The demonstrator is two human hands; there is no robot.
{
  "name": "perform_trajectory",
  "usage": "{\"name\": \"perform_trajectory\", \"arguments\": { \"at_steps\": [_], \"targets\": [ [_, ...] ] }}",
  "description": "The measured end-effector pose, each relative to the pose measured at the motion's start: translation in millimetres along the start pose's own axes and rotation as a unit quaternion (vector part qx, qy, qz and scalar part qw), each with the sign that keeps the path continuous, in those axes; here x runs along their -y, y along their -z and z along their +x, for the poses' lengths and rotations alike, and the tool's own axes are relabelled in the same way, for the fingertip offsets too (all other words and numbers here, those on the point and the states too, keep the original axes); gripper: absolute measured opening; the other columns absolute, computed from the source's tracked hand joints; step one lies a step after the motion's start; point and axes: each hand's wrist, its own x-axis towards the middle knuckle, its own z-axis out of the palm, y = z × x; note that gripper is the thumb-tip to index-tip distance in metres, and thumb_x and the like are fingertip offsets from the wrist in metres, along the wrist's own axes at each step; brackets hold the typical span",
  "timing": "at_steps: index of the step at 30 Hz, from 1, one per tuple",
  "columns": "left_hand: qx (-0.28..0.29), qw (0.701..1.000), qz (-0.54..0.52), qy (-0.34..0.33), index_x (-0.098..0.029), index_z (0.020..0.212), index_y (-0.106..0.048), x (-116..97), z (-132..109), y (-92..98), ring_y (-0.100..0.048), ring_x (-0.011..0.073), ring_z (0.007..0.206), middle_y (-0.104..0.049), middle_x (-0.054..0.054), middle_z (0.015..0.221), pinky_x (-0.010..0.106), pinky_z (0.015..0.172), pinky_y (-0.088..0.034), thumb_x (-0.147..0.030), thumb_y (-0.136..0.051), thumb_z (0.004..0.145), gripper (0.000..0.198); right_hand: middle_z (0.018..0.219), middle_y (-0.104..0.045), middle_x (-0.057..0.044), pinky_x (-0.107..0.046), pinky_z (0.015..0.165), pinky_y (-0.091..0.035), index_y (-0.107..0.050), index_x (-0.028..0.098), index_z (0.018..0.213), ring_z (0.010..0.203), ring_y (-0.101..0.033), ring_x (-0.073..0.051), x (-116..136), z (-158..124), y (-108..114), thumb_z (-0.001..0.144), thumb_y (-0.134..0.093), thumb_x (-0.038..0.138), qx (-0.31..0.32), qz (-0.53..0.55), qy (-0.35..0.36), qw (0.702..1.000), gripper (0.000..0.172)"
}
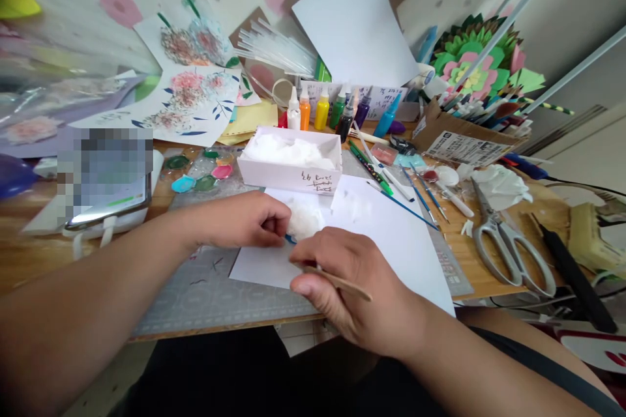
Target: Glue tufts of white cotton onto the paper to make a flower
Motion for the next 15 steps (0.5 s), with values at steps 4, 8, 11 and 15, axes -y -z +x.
{"name": "perform_trajectory", "arguments": {
  "at_steps": [4,8,11,15],
  "targets": [
    [-0.031,0.999,-0.009,0.009,-0.018,0.069,-0.056,2.1,2.2,-2.4,-0.047,0.0086,0.056,-0.056,-0.004,0.065,0.019,0.049,-0.031,-0.027,-0.056,0.067,0.009,0.081,-0.062,-0.004,-0.025,0.064,-0.047,-0.050,0.019,0.094,0.074,-0.058,-0.014,-8.0,-9.6,-24.5,0.081,-0.051,0.015,-0.033,-0.049,0.049,0.997,0.014],
    [-0.055,0.998,-0.006,0.017,-0.018,0.070,-0.056,3.9,3.8,-4.4,-0.047,0.0086,0.056,-0.056,-0.004,0.065,0.020,0.049,-0.030,-0.029,-0.055,0.068,0.011,0.086,-0.064,-0.006,-0.028,0.066,-0.048,-0.052,0.017,0.099,0.078,-0.058,-0.016,-15.7,-11.1,-34.4,0.079,-0.052,0.010,-0.051,-0.098,0.102,0.989,0.021],
    [-0.063,0.998,-0.003,0.023,-0.018,0.070,-0.057,4.6,4.7,-5.2,-0.047,0.0086,0.055,-0.056,-0.003,0.065,0.020,0.049,-0.030,-0.029,-0.056,0.067,0.011,0.085,-0.063,-0.009,-0.032,0.061,-0.048,-0.054,0.014,0.102,0.075,-0.057,-0.019,-16.3,-8.2,-34.9,0.080,-0.046,0.013,-0.042,-0.104,0.115,0.987,0.023],
    [-0.068,0.997,-0.004,0.023,-0.019,0.070,-0.057,5.3,5.4,-5.6,-0.046,0.0087,0.055,-0.056,-0.004,0.063,0.021,0.049,-0.030,-0.030,-0.055,0.067,0.012,0.089,-0.062,-0.011,-0.035,0.063,-0.048,-0.055,0.012,0.104,0.078,-0.055,-0.020,-16.4,-6.3,-38.8,0.081,-0.046,0.013,-0.044,-0.119,0.105,0.986,0.025]
  ]
}}
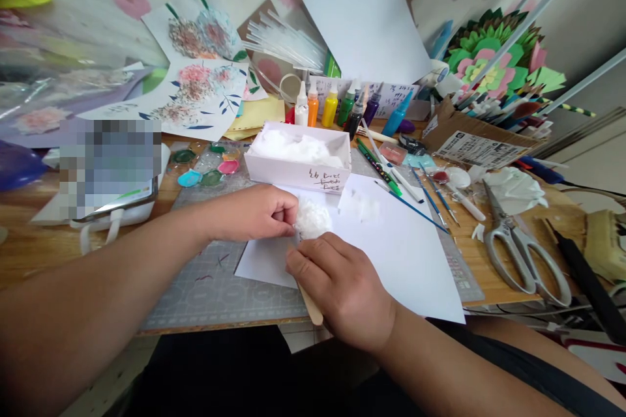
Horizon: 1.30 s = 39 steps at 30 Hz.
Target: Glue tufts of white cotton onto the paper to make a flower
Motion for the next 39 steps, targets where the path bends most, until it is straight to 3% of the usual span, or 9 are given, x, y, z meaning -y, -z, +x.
{"name": "perform_trajectory", "arguments": {
  "at_steps": [13,17,22,25,28,32,35,39],
  "targets": [
    [-0.014,1.000,-0.002,0.006,-0.019,0.070,-0.057,-0.4,1.4,-0.6,-0.047,0.0094,0.053,-0.057,-0.003,0.062,0.021,0.048,-0.029,-0.032,-0.052,0.070,0.014,0.077,-0.062,-0.008,-0.032,0.055,-0.041,-0.063,0.014,0.091,0.067,-0.049,-0.017,0.8,5.6,-9.2,0.079,-0.053,0.012,-0.008,-0.107,-0.028,0.994,0.016],
    [-0.005,1.000,-0.013,0.012,-0.018,0.068,-0.053,2.6,2.4,-0.7,-0.049,0.0111,0.053,-0.058,-0.002,0.059,0.023,0.048,-0.030,-0.033,-0.040,0.076,0.021,0.068,-0.060,-0.007,-0.031,0.054,-0.041,-0.064,0.015,0.077,0.063,-0.047,-0.017,3.7,16.3,-10.7,0.079,-0.051,0.013,-0.017,-0.086,-0.078,0.993,0.014],
    [0.006,1.000,-0.023,0.006,-0.020,0.074,-0.055,5.7,2.6,0.7,-0.051,0.0111,0.055,-0.060,-0.003,0.064,0.022,0.049,-0.032,-0.024,-0.042,0.071,0.014,0.070,-0.060,-0.007,-0.032,0.058,-0.042,-0.064,0.016,0.075,0.066,-0.050,-0.018,3.2,22.7,-10.2,0.080,-0.050,0.013,-0.018,-0.031,-0.137,0.990,0.016],
    [0.023,0.999,-0.037,0.017,-0.020,0.076,-0.055,3.9,1.1,2.6,-0.052,0.0117,0.057,-0.060,-0.002,0.065,0.022,0.050,-0.032,-0.026,-0.043,0.072,0.014,0.072,-0.063,-0.004,-0.032,0.060,-0.044,-0.064,0.020,0.080,0.067,-0.054,-0.017,1.2,19.1,-1.1,0.079,-0.054,0.016,-0.071,0.041,-0.158,0.984,0.011],
    [0.024,0.999,-0.028,0.036,-0.018,0.077,-0.054,-0.1,-0.9,4.5,-0.051,0.0121,0.057,-0.060,0.000,0.066,0.023,0.049,-0.032,-0.036,-0.045,0.074,0.020,0.071,-0.063,-0.001,-0.029,0.059,-0.046,-0.062,0.023,0.081,0.066,-0.057,-0.015,-7.6,11.8,16.3,0.077,-0.058,0.019,-0.135,0.110,-0.224,0.959,0.007],
    [-0.001,1.000,0.024,0.015,-0.019,0.076,-0.049,-3.4,-2.8,2.8,-0.047,0.0118,0.057,-0.057,-0.002,0.070,0.022,0.047,-0.028,-0.052,-0.062,0.058,0.040,0.064,-0.059,0.001,-0.027,0.059,-0.047,-0.060,0.024,0.093,0.060,-0.057,-0.013,-36.8,-2.3,39.1,0.084,-0.047,0.023,-0.192,0.117,-0.302,0.926,0.015],
    [-0.014,0.997,0.074,0.012,-0.020,0.077,-0.047,-3.2,-2.8,-1.2,-0.045,0.0117,0.057,-0.055,-0.002,0.071,0.022,0.047,-0.026,-0.053,-0.067,0.051,0.046,0.077,-0.064,-0.002,-0.031,0.070,-0.048,-0.061,0.022,0.091,0.073,-0.060,-0.016,-57.9,-13.1,48.3,0.084,-0.047,0.023,-0.108,0.021,-0.290,0.951,0.016],
    [-0.017,0.995,0.098,0.019,-0.021,0.080,-0.047,-3.0,-1.9,-2.7,-0.046,0.0123,0.058,-0.054,-0.002,0.073,0.023,0.048,-0.025,-0.047,-0.064,0.057,0.039,0.095,-0.063,-0.005,-0.034,0.078,-0.046,-0.060,0.020,0.093,0.088,-0.059,-0.020,-65.6,-20.6,48.7,0.077,-0.055,0.023,0.017,-0.069,-0.237,0.969,0.016]
  ]
}}
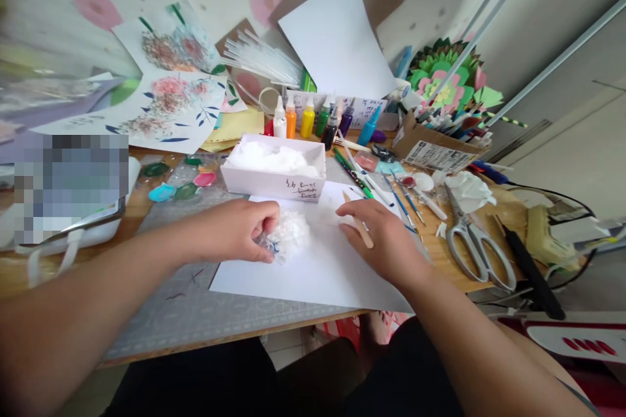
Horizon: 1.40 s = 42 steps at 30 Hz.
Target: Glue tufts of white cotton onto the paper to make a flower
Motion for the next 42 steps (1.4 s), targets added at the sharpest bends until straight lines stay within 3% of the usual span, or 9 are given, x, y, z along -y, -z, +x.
{"name": "perform_trajectory", "arguments": {
  "at_steps": [4,10,15,19,24,29,35,39,42],
  "targets": [
    [0.017,1.000,-0.010,0.002,-0.021,0.080,-0.046,-1.1,0.0,3.4,-0.047,0.0121,0.058,-0.054,-0.002,0.071,0.023,0.048,-0.027,-0.043,-0.062,0.060,0.034,0.098,-0.061,-0.008,-0.036,0.081,-0.045,-0.056,0.018,0.099,0.093,-0.055,-0.022,2.4,0.8,-8.6,0.073,-0.060,0.022,0.028,-0.035,0.014,0.999,0.027],
    [0.011,1.000,-0.019,-0.006,-0.021,0.079,-0.045,-0.6,-0.5,2.8,-0.046,0.0103,0.054,-0.053,-0.004,0.064,0.022,0.047,-0.028,-0.033,-0.054,0.066,0.020,0.093,-0.061,-0.009,-0.036,0.078,-0.043,-0.056,0.016,0.096,0.088,-0.055,-0.024,1.8,13.1,-27.1,0.071,-0.062,0.029,0.006,-0.065,-0.005,0.998,0.029],
    [0.006,1.000,-0.022,-0.009,-0.020,0.078,-0.047,0.0,0.3,3.2,-0.045,0.0098,0.054,-0.053,-0.003,0.065,0.022,0.047,-0.026,-0.027,-0.051,0.066,0.015,0.078,-0.062,-0.005,-0.032,0.066,-0.042,-0.056,0.017,0.083,0.074,-0.055,-0.021,5.9,21.4,-35.1,0.071,-0.060,0.024,0.007,-0.076,-0.042,0.996,0.015],
    [0.005,1.000,-0.018,-0.007,-0.020,0.077,-0.047,-1.4,-0.6,4.6,-0.045,0.0100,0.054,-0.053,-0.004,0.064,0.021,0.047,-0.026,-0.026,-0.050,0.066,0.013,0.071,-0.061,-0.004,-0.028,0.063,-0.040,-0.056,0.018,0.075,0.068,-0.055,-0.019,6.1,23.2,-33.9,0.071,-0.053,0.015,0.002,-0.066,-0.049,0.997,0.006],
    [0.000,1.000,-0.022,-0.012,-0.020,0.078,-0.048,-0.3,-1.1,3.1,-0.045,0.0102,0.055,-0.054,-0.002,0.065,0.022,0.048,-0.026,-0.024,-0.049,0.066,0.013,0.071,-0.062,-0.002,-0.025,0.060,-0.041,-0.055,0.019,0.074,0.065,-0.057,-0.015,3.3,18.9,-23.1,0.073,-0.052,0.017,-0.028,-0.040,-0.068,0.997,0.004],
    [0.007,1.000,-0.028,-0.011,-0.020,0.078,-0.049,1.2,-0.8,2.9,-0.045,0.0104,0.053,-0.054,-0.002,0.065,0.022,0.047,-0.026,-0.025,-0.050,0.066,0.013,0.080,-0.063,-0.005,-0.027,0.064,-0.042,-0.056,0.018,0.084,0.072,-0.058,-0.018,3.5,12.6,-18.9,0.071,-0.056,0.021,0.026,-0.039,-0.030,0.998,0.013],
    [0.002,0.999,-0.029,-0.020,-0.020,0.077,-0.049,4.7,-0.2,1.1,-0.046,0.0102,0.052,-0.055,-0.003,0.065,0.022,0.045,-0.027,-0.026,-0.050,0.066,0.012,0.070,-0.059,-0.004,-0.028,0.063,-0.040,-0.055,0.018,0.071,0.068,-0.054,-0.018,10.5,15.4,-24.4,0.074,-0.049,0.015,0.033,-0.052,-0.018,0.998,0.007],
    [0.008,0.999,-0.038,-0.024,-0.021,0.078,-0.050,6.9,-0.1,2.8,-0.046,0.0099,0.051,-0.055,-0.003,0.066,0.022,0.045,-0.027,-0.030,-0.052,0.067,0.015,0.067,-0.060,-0.001,-0.025,0.057,-0.041,-0.056,0.019,0.069,0.061,-0.054,-0.014,14.7,15.1,-12.5,0.070,-0.057,0.019,-0.005,0.067,-0.135,0.989,0.002],
    [0.024,0.997,-0.070,-0.015,-0.020,0.081,-0.052,2.2,-4.0,9.5,-0.045,0.0094,0.053,-0.054,-0.002,0.069,0.021,0.045,-0.028,-0.038,-0.057,0.066,0.024,0.064,-0.057,0.001,-0.024,0.053,-0.040,-0.055,0.019,0.068,0.058,-0.052,-0.012,17.9,10.8,-5.5,0.065,-0.065,0.022,-0.048,0.286,-0.234,0.928,0.011]
  ]
}}
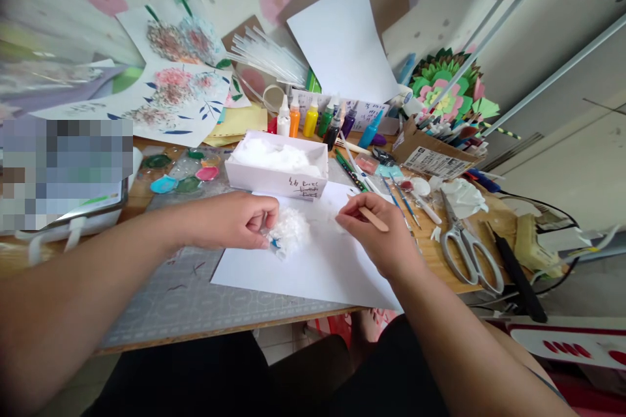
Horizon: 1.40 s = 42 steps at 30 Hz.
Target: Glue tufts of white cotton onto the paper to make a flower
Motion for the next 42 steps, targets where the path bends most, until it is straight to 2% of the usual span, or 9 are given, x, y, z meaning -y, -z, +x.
{"name": "perform_trajectory", "arguments": {
  "at_steps": [3,7,15,19,23,27,31,38,42],
  "targets": [
    [-0.052,0.997,-0.051,-0.012,-0.021,0.091,-0.055,-11.5,-5.9,4.0,-0.045,0.0085,0.056,-0.054,-0.001,0.079,0.020,0.049,-0.031,-0.046,-0.060,0.066,0.036,0.067,-0.056,0.002,-0.023,0.056,-0.041,-0.054,0.018,0.071,0.061,-0.052,-0.010,5.0,-9.3,-4.9,0.063,-0.070,0.019,0.050,0.197,-0.031,0.979,0.018],
    [-0.123,0.981,-0.116,-0.091,-0.024,0.103,-0.056,-22.6,-8.4,0.3,-0.045,0.0079,0.063,-0.056,-0.001,0.094,0.020,0.055,-0.034,-0.040,-0.062,0.068,0.039,0.072,-0.059,0.002,-0.024,0.059,-0.044,-0.056,0.018,0.073,0.064,-0.054,-0.010,18.6,-22.4,-22.6,0.064,-0.070,0.018,0.106,0.246,-0.025,0.963,0.017],
    [-0.042,0.979,-0.181,-0.084,-0.017,0.076,-0.057,-11.2,-7.1,5.0,-0.052,0.0091,0.064,-0.059,-0.003,0.070,0.021,0.058,-0.039,-0.026,-0.053,0.074,0.010,0.081,-0.064,-0.002,-0.030,0.076,-0.047,-0.058,0.019,0.083,0.079,-0.060,-0.014,23.2,-24.8,-28.6,0.075,-0.062,0.025,0.099,0.261,0.001,0.960,0.011],
    [-0.003,0.983,-0.172,-0.060,-0.017,0.076,-0.056,-7.5,-6.6,8.6,-0.055,0.0100,0.066,-0.061,-0.003,0.070,0.022,0.061,-0.041,-0.025,-0.052,0.074,0.010,0.089,-0.065,-0.004,-0.033,0.078,-0.047,-0.056,0.021,0.089,0.086,-0.060,-0.017,19.7,-26.6,-21.0,0.078,-0.057,0.029,0.091,0.139,0.028,0.986,0.014],
    [0.008,0.991,-0.124,-0.051,-0.017,0.075,-0.057,-5.5,-5.0,10.1,-0.054,0.0096,0.065,-0.061,-0.003,0.071,0.020,0.059,-0.039,-0.026,-0.053,0.073,0.010,0.086,-0.062,-0.003,-0.030,0.072,-0.047,-0.056,0.021,0.087,0.080,-0.058,-0.017,17.5,-38.1,-26.1,0.074,-0.061,0.024,0.107,-0.069,0.160,0.979,0.015],
    [0.144,0.983,-0.073,-0.086,-0.018,0.074,-0.060,-4.8,-8.3,14.0,-0.052,0.0077,0.060,-0.060,-0.003,0.067,0.018,0.054,-0.037,-0.021,-0.054,0.070,0.008,0.087,-0.059,-0.004,-0.030,0.072,-0.046,-0.052,0.021,0.090,0.082,-0.056,-0.017,12.9,-50.1,-35.3,0.075,-0.059,0.019,0.110,-0.101,0.240,0.959,0.017],
    [0.228,0.968,-0.046,-0.098,-0.019,0.073,-0.061,-4.2,-11.4,14.0,-0.052,0.0084,0.058,-0.059,-0.004,0.064,0.018,0.052,-0.037,-0.019,-0.054,0.069,0.008,0.089,-0.057,-0.004,-0.030,0.070,-0.046,-0.048,0.022,0.090,0.080,-0.055,-0.016,10.3,-52.9,-41.2,0.075,-0.058,0.019,0.084,-0.106,0.217,0.967,0.018],
    [0.227,0.966,-0.049,-0.117,-0.020,0.074,-0.062,-0.6,-7.9,13.2,-0.052,0.0099,0.063,-0.060,-0.003,0.070,0.019,0.057,-0.038,-0.020,-0.055,0.069,0.008,0.093,-0.055,-0.004,-0.027,0.063,-0.048,-0.045,0.023,0.089,0.069,-0.056,-0.013,13.2,-52.5,-59.2,0.070,-0.056,0.011,0.077,-0.092,0.160,0.980,0.025],
    [0.203,0.973,-0.062,-0.086,-0.019,0.076,-0.060,-0.2,-7.6,13.2,-0.054,0.0106,0.065,-0.062,-0.003,0.072,0.020,0.056,-0.038,-0.021,-0.053,0.070,0.009,0.072,-0.057,0.001,-0.023,0.052,-0.045,-0.048,0.021,0.085,0.056,-0.055,-0.012,8.4,-38.7,-35.5,0.069,-0.056,0.013,0.057,-0.144,0.118,0.981,0.020]
  ]
}}
